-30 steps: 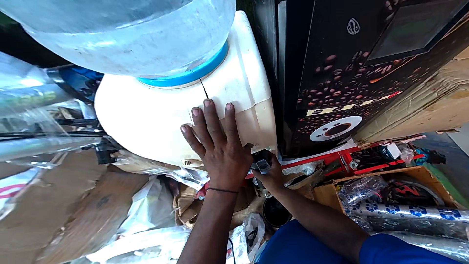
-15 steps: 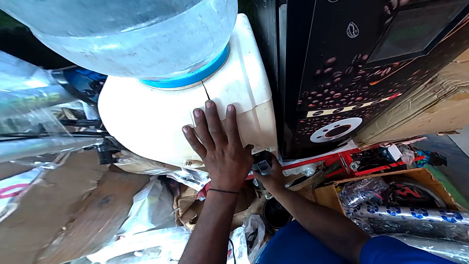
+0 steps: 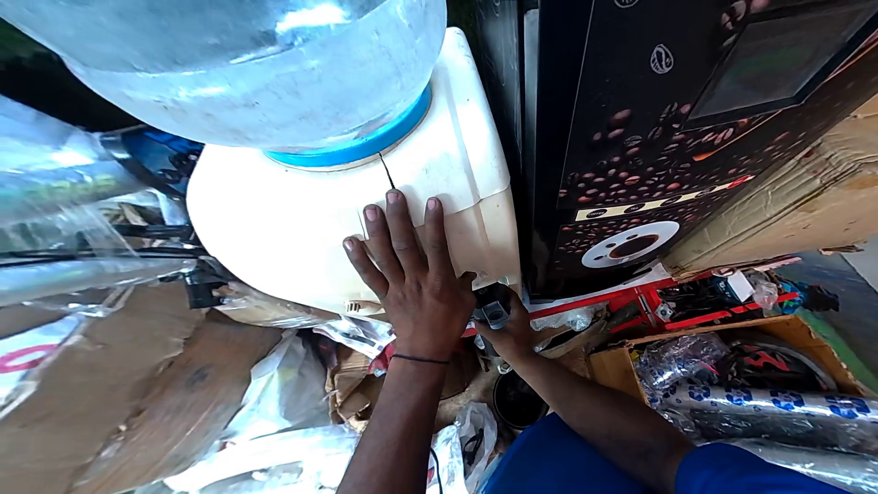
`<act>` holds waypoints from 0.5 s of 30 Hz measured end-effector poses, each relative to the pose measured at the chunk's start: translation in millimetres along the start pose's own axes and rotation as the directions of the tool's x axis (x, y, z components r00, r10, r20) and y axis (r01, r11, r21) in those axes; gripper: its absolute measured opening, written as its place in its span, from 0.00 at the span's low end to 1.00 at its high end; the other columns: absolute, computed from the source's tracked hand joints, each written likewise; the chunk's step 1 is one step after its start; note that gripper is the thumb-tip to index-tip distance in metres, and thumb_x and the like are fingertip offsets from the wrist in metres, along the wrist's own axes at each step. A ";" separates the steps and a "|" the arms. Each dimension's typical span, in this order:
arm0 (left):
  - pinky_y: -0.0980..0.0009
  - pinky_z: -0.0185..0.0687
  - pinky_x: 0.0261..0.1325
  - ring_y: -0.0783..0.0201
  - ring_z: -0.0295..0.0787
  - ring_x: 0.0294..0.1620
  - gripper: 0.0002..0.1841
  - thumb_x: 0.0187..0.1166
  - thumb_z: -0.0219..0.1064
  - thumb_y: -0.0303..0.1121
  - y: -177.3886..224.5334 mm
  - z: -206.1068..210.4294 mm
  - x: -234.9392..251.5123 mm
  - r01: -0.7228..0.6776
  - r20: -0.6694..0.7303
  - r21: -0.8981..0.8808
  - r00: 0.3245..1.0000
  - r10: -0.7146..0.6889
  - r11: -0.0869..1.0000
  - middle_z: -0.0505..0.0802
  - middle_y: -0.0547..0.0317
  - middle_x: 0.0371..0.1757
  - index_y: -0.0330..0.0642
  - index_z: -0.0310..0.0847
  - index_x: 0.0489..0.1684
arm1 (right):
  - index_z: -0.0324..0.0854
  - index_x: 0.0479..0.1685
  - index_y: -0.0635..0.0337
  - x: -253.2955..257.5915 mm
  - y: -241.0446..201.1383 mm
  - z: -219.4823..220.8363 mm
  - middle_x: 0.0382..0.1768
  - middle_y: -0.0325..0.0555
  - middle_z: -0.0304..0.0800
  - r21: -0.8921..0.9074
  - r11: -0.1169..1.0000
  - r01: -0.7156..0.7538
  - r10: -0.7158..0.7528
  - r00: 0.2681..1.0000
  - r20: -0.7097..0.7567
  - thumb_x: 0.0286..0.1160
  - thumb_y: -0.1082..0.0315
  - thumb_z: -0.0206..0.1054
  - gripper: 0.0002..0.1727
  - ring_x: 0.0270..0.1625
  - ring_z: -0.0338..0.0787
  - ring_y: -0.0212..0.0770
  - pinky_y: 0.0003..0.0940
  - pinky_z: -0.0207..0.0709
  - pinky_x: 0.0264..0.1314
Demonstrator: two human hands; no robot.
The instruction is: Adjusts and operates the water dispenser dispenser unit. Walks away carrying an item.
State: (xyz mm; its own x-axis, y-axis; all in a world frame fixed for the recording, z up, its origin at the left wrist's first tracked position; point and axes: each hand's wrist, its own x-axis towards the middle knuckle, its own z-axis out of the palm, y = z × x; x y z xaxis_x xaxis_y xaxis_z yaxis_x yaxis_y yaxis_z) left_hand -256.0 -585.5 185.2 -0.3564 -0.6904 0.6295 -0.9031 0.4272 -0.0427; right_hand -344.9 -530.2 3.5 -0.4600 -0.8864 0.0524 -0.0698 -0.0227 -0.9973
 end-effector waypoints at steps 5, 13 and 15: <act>0.30 0.27 0.89 0.36 0.34 0.96 0.66 0.46 0.89 0.45 -0.4 0.6 -0.6 0.001 0.000 -0.001 1.000 -0.001 1.000 0.48 0.39 0.95 0.53 0.47 0.95 | 0.74 0.75 0.51 0.6 1.4 1.1 0.56 0.44 0.91 0.013 1.000 0.011 -0.011 1.000 -0.005 0.46 0.68 0.89 0.46 0.54 0.92 0.37 0.44 0.89 0.57; 0.29 0.28 0.89 0.34 0.36 0.95 0.65 0.47 0.88 0.46 -0.4 -0.5 0.2 -0.003 0.001 -0.005 1.000 0.003 1.000 0.49 0.37 0.95 0.51 0.48 0.94 | 0.74 0.76 0.51 0.0 -2.2 0.8 0.57 0.44 0.91 0.011 1.000 0.001 -0.001 1.000 -0.005 0.45 0.69 0.89 0.46 0.56 0.92 0.38 0.46 0.89 0.59; 0.29 0.28 0.89 0.34 0.36 0.95 0.64 0.47 0.88 0.45 -0.6 -0.5 -0.4 -0.004 0.000 -0.013 1.000 0.004 1.000 0.49 0.37 0.95 0.51 0.49 0.94 | 0.74 0.77 0.50 -0.3 -1.1 0.9 0.57 0.44 0.91 0.007 1.000 -0.006 0.006 1.000 -0.001 0.45 0.68 0.89 0.47 0.56 0.92 0.38 0.46 0.89 0.58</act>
State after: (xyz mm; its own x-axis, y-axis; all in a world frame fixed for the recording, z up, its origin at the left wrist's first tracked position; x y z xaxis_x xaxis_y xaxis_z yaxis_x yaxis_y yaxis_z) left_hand -255.2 -585.2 185.4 -0.3600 -0.6885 0.6296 -0.8985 0.4375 -0.0353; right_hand -343.9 -530.3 4.5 -0.4611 -0.8861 0.0462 -0.0606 -0.0205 -0.9980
